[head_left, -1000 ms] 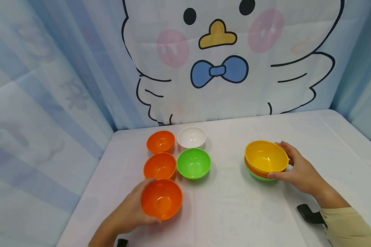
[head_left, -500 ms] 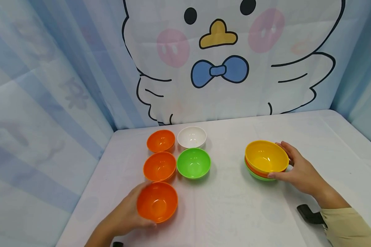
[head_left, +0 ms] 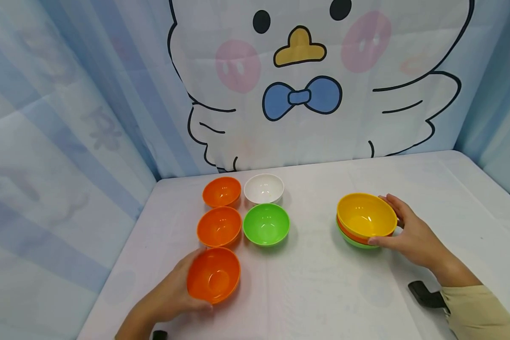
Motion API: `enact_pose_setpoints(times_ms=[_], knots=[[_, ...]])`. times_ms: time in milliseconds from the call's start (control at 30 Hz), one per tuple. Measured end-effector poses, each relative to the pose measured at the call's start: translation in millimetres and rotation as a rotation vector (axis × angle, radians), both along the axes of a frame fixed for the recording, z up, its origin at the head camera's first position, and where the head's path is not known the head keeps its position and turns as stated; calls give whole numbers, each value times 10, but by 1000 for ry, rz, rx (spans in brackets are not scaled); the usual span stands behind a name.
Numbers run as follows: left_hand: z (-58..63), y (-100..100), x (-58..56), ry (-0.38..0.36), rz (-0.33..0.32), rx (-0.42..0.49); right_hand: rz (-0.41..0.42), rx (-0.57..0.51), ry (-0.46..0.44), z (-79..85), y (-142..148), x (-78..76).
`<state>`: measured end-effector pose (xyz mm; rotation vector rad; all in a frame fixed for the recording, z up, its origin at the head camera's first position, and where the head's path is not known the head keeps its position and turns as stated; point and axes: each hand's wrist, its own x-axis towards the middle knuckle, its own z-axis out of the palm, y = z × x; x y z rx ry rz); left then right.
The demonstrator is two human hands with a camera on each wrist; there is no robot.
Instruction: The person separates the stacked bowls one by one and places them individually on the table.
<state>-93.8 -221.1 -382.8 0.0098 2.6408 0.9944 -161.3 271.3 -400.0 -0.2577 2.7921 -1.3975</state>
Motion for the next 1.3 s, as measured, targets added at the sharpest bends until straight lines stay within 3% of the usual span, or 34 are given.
enact_pose_setpoints(times_ms=[533,1100,1300], knots=[[33,-30,-7,-17,-77,15,-4,21,-17,-14,-4,-12],[100,-86,-34,-37,-102,29,-7,21,-20,7,-14,-27],[107,-87,-47,-26,-77,22,-7,23,-23,6,-16,-24]])
